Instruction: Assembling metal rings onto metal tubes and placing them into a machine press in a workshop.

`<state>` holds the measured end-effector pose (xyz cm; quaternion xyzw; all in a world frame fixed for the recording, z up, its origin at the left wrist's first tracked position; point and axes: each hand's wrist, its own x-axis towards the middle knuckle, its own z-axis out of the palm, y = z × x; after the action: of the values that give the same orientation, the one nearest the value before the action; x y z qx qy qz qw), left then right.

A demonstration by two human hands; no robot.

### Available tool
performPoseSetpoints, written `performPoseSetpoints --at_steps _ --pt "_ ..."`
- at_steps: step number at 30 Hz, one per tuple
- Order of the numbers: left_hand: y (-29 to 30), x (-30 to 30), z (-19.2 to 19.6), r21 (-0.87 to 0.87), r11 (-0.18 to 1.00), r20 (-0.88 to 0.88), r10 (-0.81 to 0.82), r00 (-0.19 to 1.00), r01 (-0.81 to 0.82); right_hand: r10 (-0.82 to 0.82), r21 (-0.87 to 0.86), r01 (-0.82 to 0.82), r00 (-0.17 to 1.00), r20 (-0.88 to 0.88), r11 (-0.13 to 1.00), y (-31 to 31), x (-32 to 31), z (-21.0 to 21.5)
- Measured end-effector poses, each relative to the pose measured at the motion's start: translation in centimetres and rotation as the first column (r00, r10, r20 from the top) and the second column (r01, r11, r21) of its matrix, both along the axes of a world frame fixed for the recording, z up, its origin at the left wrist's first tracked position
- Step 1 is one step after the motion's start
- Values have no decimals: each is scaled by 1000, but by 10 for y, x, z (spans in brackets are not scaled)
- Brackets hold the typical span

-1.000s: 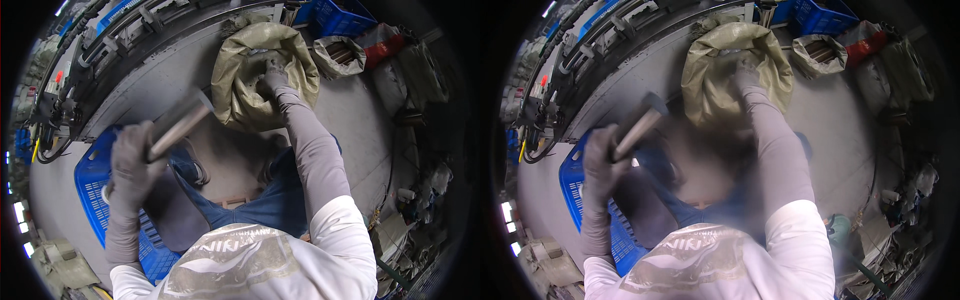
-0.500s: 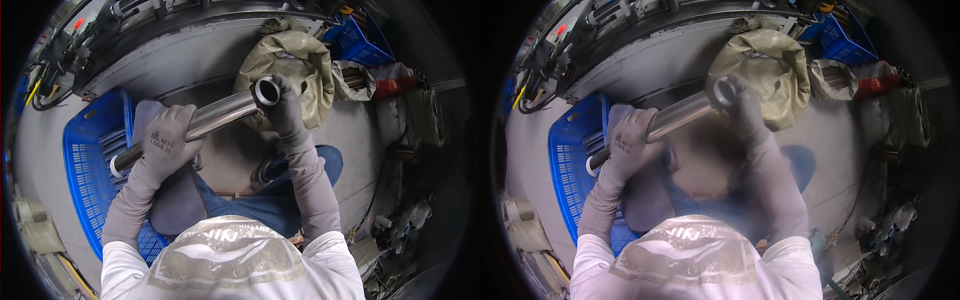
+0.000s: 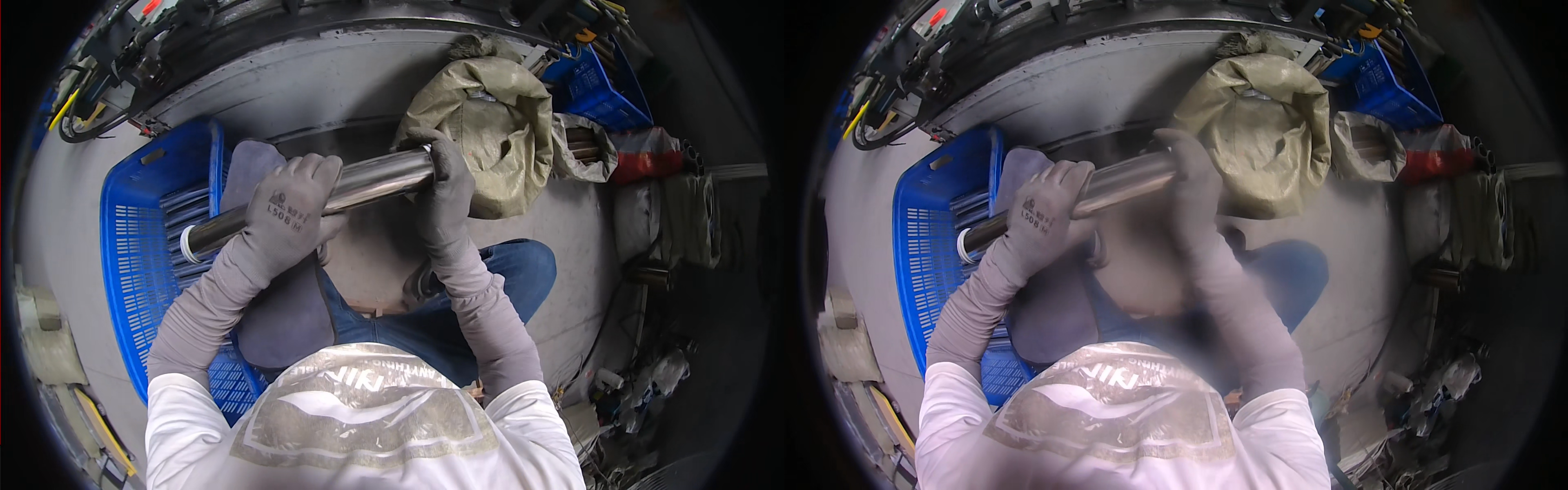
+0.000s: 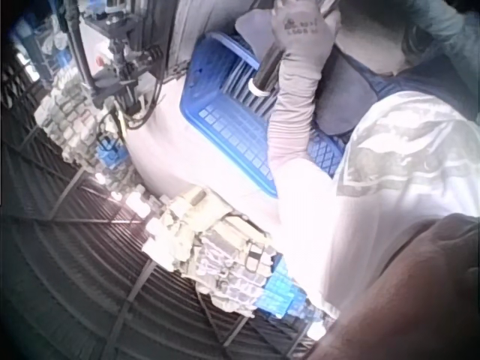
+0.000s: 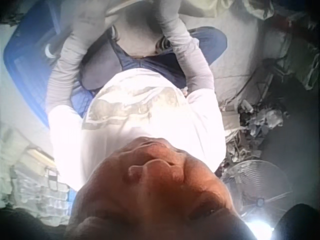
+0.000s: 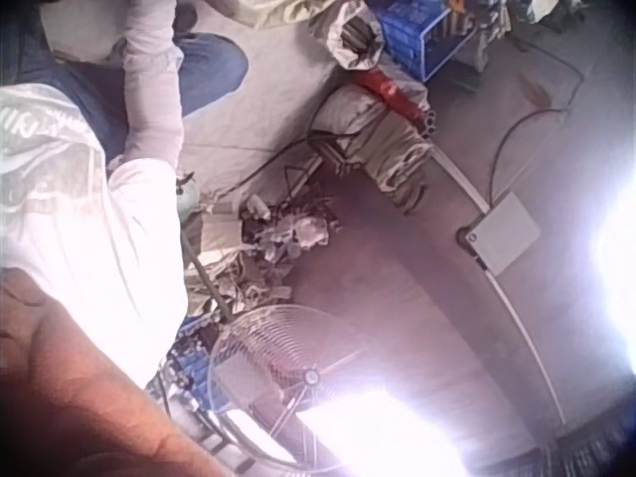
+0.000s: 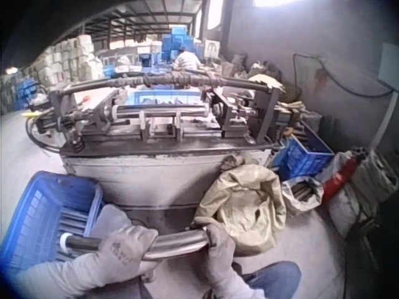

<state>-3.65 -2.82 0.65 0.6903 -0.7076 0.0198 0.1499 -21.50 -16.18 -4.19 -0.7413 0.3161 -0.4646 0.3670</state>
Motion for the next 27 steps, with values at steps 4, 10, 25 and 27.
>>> performPoseSetpoints --at_steps 4,10,25,27 --pt "-5 0 2 73 997 58 -20 998 16 -22 95 12 995 99 995 -3 4 -18" --pt "-7 -1 7 103 993 59 -59 997 52 -56 -200 32 992 -114 979 -20 -5 -41" --pt "-1 27 31 74 996 21 -53 998 51 -58 509 35 998 31 860 -158 -124 -30" --pt "-19 30 47 43 999 85 -30 996 27 -128 622 2 979 159 783 -157 -128 -38"
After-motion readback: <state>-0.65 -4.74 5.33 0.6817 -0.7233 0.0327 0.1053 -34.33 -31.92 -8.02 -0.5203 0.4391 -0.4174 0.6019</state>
